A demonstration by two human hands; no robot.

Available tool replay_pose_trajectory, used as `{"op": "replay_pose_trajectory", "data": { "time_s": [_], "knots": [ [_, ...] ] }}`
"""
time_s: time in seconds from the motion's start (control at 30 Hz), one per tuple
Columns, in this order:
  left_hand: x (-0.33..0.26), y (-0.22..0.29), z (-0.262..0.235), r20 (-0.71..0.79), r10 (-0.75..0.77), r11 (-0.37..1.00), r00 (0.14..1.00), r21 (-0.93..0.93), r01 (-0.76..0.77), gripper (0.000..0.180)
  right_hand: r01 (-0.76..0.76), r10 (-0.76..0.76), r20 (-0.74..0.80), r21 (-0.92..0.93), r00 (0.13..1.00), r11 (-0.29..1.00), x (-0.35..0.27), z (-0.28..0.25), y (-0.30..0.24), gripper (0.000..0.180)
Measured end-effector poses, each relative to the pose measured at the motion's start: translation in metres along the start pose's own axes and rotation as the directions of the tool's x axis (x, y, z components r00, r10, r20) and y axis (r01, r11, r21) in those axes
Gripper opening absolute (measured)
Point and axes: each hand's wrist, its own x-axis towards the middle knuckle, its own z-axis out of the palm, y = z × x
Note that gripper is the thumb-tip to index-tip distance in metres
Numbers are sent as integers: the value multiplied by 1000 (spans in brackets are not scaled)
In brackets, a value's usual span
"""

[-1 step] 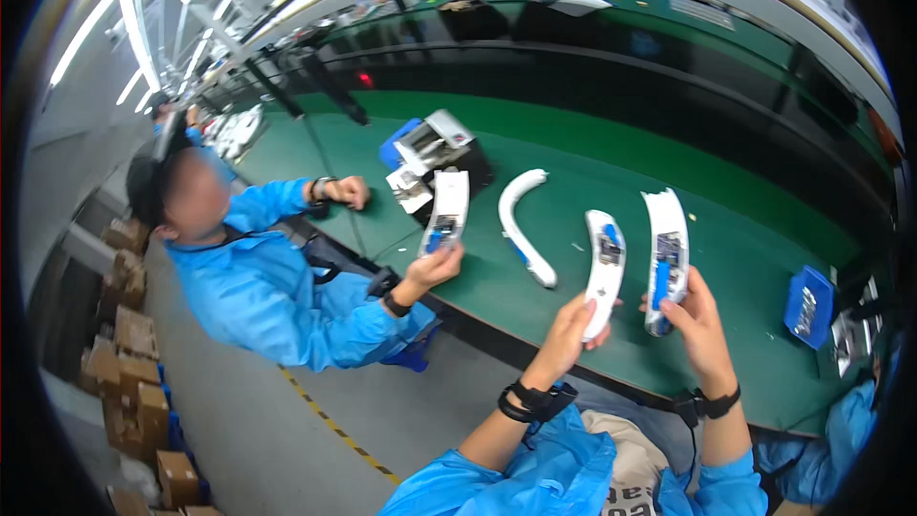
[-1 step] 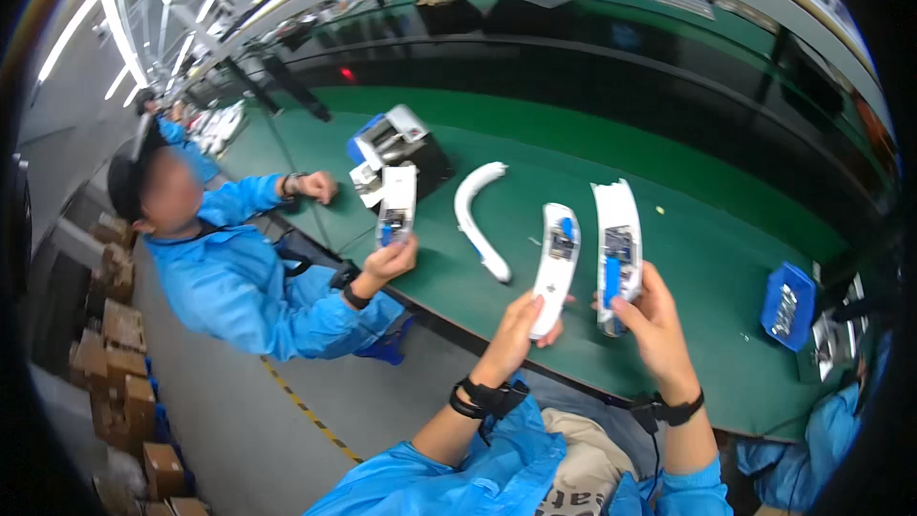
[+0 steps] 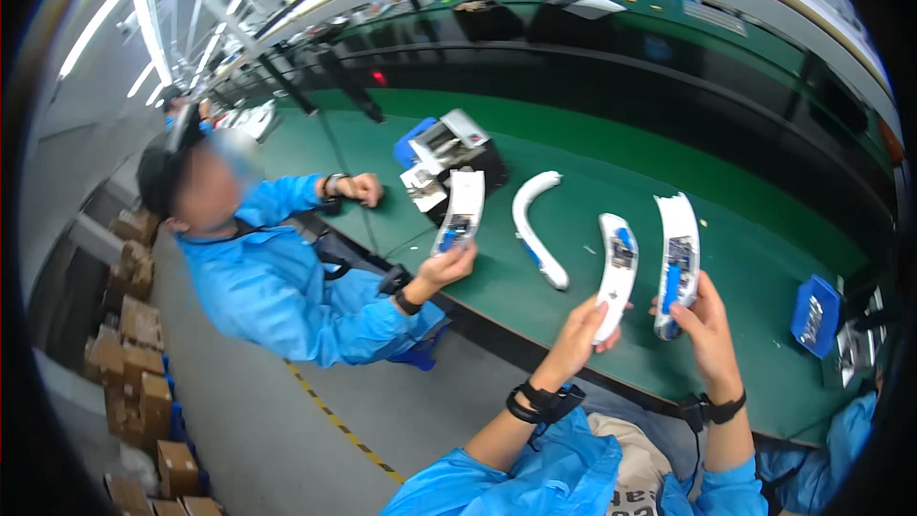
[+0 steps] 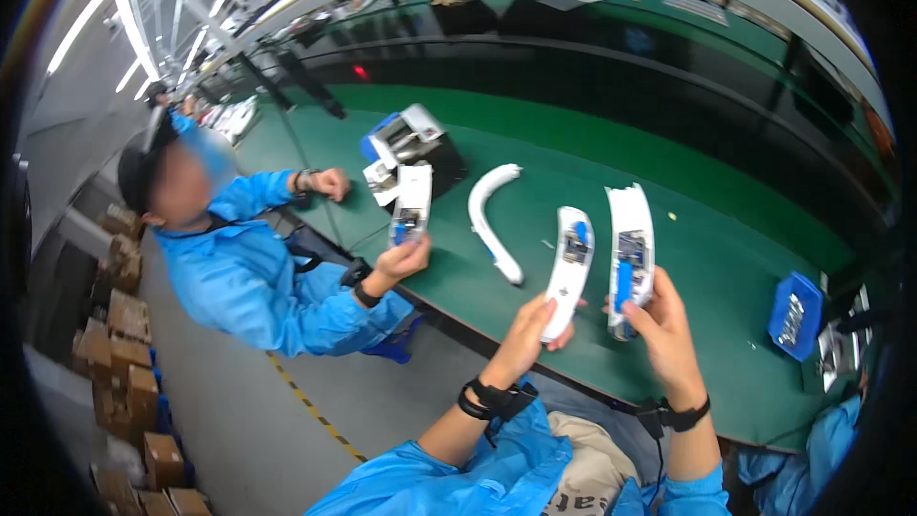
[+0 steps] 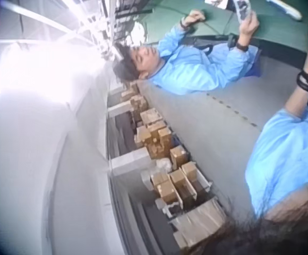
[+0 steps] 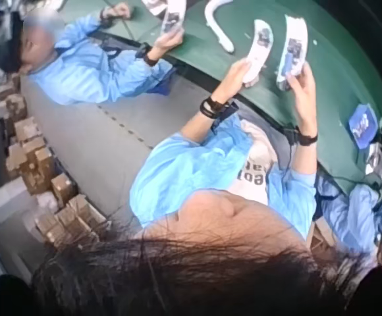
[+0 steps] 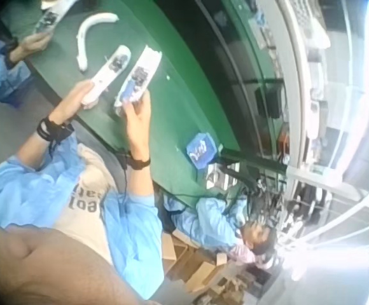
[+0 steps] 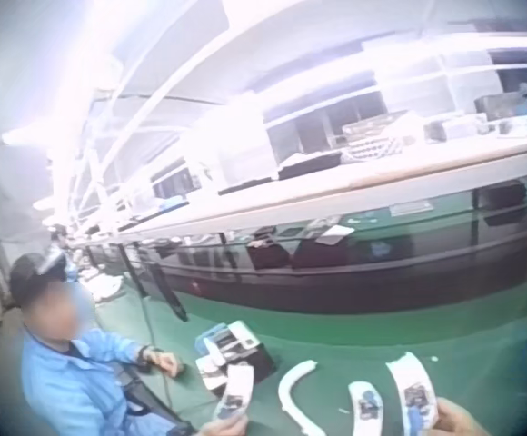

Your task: The recorder uses an electric screwdriver to attach internal components to white plastic housings at a factory workbench.

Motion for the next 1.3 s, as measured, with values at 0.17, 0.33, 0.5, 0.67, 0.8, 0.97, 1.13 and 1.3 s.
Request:
{"op": "replay_pose_trajectory", "data": {
  "time_s": [0.17,0.33,0.5,0.67,0.8,0.97,1.13,1.3],
  "knots": [
    [3,-7,-4,2,0,1000,1000,22,0,50,19,-20,-47,-19,999,1000,4,3,1,48],
    [2,-7,-7,8,-2,1000,1000,-14,2,47,-4,3,-23,-22,1000,1000,13,10,4,46],
    [0,-12,-10,-1,6,1000,1000,-29,-7,46,-9,9,-32,3,999,1000,18,15,5,45],
    [3,-17,-9,-5,-5,995,1000,95,5,43,-20,20,-32,12,999,1000,18,11,8,46],
    [11,-7,-1,91,104,993,990,-65,-98,50,4,0,-60,63,998,998,17,5,12,49],
    [-4,-14,-21,-23,-48,998,999,32,49,58,39,-46,114,61,992,997,29,10,24,51],
    [2,-18,-4,-60,4,999,998,48,-1,47,10,-17,77,88,997,996,20,10,14,58],
    [-5,-36,-26,25,-78,994,997,78,76,52,3,-18,136,109,991,994,20,14,12,68]
  ]
}}
